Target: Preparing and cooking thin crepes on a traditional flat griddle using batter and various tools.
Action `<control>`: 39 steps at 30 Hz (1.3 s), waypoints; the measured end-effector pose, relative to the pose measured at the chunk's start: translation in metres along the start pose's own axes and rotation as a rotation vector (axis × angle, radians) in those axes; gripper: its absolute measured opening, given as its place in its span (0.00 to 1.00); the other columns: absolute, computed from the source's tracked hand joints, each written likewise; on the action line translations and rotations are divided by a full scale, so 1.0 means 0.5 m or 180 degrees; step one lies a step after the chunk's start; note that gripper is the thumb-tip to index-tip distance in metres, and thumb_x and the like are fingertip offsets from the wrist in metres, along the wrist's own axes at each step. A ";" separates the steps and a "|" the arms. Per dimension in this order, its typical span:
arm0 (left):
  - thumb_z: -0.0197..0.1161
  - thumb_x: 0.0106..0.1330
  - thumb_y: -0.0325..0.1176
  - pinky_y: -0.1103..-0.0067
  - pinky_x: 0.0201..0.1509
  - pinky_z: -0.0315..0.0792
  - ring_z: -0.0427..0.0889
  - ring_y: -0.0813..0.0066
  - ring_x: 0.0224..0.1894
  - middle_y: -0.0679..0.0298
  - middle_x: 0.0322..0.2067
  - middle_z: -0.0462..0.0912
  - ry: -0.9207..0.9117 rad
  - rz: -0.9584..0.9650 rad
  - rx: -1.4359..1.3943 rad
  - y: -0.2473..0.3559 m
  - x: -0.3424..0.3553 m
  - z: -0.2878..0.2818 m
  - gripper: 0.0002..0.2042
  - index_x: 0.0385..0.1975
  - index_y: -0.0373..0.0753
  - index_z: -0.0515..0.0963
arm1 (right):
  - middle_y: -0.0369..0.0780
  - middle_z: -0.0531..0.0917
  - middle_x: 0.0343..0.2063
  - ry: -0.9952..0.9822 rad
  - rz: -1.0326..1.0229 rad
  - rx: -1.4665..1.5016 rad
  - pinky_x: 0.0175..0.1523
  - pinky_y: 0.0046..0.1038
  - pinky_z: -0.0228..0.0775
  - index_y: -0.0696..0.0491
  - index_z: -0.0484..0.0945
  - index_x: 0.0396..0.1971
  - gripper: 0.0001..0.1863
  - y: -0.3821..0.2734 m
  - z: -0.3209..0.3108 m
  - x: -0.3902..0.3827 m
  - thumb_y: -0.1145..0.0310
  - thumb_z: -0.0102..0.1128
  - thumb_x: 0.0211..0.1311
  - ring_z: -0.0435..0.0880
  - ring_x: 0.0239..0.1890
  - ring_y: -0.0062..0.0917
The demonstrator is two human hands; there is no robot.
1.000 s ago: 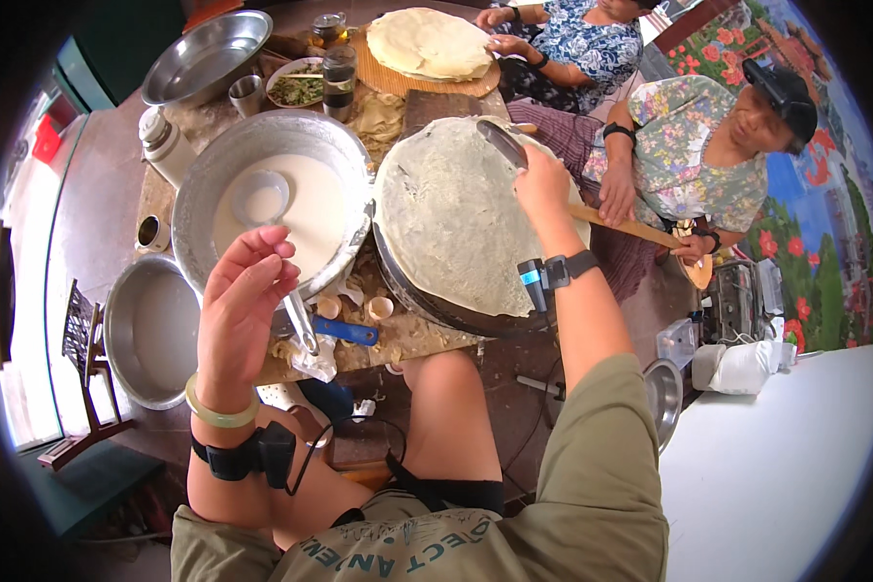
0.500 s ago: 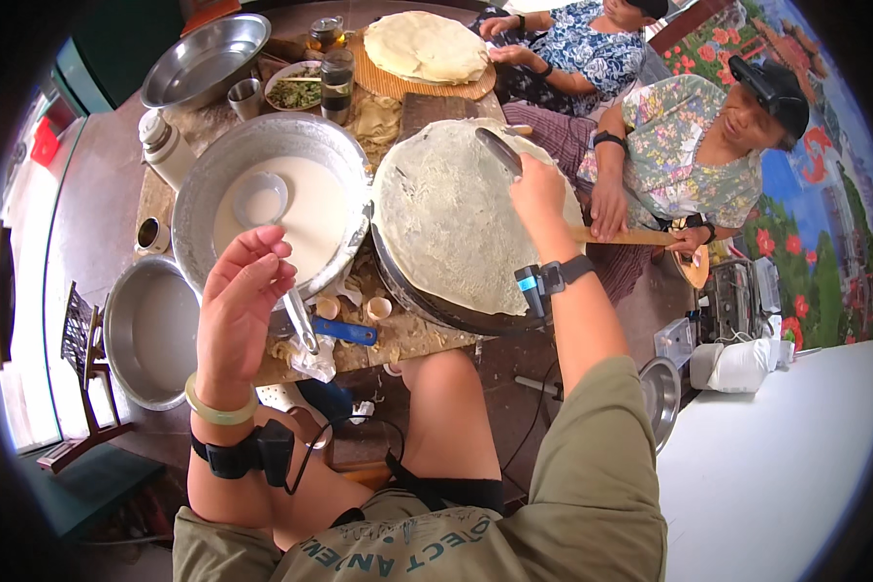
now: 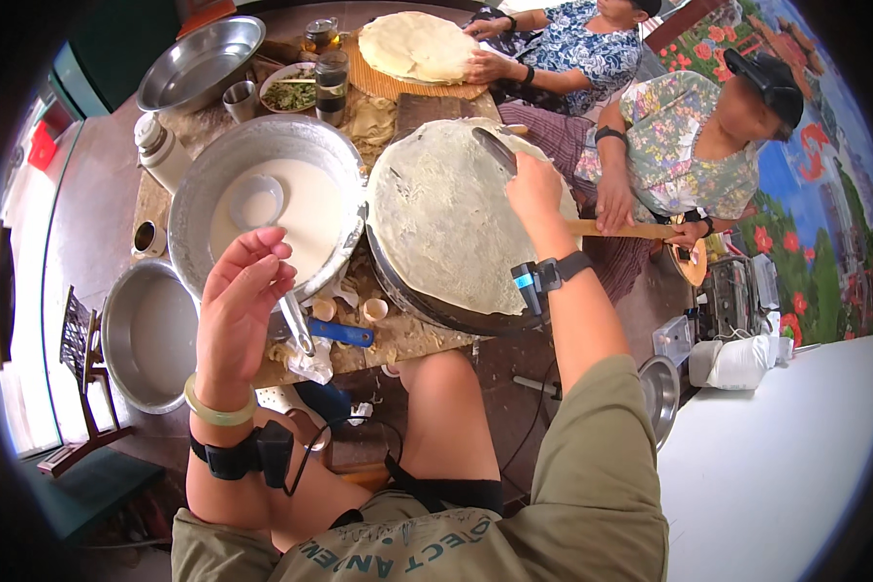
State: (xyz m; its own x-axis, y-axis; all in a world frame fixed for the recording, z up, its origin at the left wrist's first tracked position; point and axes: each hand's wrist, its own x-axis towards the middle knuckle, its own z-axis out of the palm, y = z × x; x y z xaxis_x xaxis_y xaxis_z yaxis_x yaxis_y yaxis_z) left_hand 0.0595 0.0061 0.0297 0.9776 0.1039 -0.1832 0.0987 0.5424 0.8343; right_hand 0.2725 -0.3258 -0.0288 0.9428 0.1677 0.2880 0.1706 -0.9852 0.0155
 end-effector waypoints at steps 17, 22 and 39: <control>0.53 0.64 0.28 0.82 0.48 0.66 0.74 0.81 0.38 0.69 0.39 0.75 -0.0034 -0.0010 -0.0002 -0.016 0.002 -0.009 0.12 0.47 0.36 0.73 | 0.51 0.81 0.32 0.0041 0.0293 0.0088 0.46 0.44 0.71 0.56 0.78 0.38 0.16 -0.004 -0.035 0.005 0.75 0.57 0.45 0.80 0.38 0.46; 0.53 0.64 0.28 0.82 0.48 0.66 0.73 0.82 0.39 0.69 0.39 0.75 -0.0019 0.0020 0.0117 -0.006 -0.003 -0.013 0.13 0.48 0.36 0.72 | 0.51 0.82 0.32 0.0010 0.0113 -0.0056 0.45 0.43 0.72 0.56 0.79 0.33 0.11 -0.008 -0.028 0.006 0.74 0.55 0.47 0.81 0.38 0.47; 0.56 0.62 0.28 0.87 0.45 0.66 0.73 0.86 0.37 0.70 0.39 0.75 0.0017 0.0007 -0.0041 -0.028 0.006 -0.015 0.12 0.45 0.37 0.73 | 0.52 0.81 0.33 -0.0030 0.0688 0.0549 0.45 0.40 0.71 0.59 0.77 0.36 0.16 -0.013 -0.123 -0.046 0.71 0.65 0.44 0.80 0.40 0.46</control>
State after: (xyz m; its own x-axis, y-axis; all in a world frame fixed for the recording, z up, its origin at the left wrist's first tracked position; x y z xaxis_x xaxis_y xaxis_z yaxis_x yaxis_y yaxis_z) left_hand 0.0596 0.0052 0.0137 0.9767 0.1096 -0.1843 0.0942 0.5528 0.8280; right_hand 0.2321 -0.3256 0.0232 0.9652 -0.0447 0.2578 0.0105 -0.9779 -0.2089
